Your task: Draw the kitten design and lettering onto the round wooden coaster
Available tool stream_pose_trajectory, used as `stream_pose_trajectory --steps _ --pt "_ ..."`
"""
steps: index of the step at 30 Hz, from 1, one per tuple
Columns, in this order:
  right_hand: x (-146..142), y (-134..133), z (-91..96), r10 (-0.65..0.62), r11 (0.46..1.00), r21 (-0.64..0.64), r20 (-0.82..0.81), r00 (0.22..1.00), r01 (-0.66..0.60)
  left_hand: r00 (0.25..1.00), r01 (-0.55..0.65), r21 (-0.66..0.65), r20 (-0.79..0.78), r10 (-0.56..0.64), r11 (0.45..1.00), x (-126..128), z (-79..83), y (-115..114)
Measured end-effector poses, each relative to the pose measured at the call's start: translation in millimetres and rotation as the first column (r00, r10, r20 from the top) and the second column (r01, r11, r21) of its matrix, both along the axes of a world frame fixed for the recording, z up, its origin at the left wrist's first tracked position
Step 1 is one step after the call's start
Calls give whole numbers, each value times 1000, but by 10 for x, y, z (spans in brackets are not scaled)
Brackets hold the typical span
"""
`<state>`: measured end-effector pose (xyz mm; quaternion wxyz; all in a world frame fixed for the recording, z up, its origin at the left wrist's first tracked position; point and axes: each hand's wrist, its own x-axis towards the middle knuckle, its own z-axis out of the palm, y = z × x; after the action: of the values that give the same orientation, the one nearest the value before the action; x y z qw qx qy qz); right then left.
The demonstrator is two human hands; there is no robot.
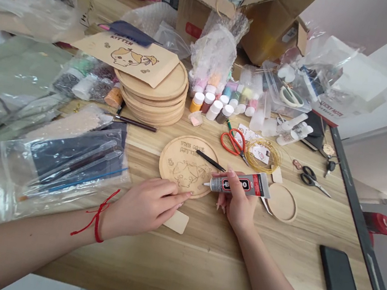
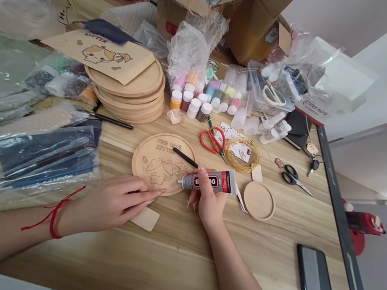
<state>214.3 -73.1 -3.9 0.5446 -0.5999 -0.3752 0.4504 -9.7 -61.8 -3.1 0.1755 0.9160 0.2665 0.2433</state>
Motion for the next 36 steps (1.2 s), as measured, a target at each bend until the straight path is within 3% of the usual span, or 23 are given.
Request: stream_pose_trajectory --steps 36 --pt "-27 -23 44 86 995 -42 16 996 -86 1000 24 10 -14 -24 1000 -7 -16 12"
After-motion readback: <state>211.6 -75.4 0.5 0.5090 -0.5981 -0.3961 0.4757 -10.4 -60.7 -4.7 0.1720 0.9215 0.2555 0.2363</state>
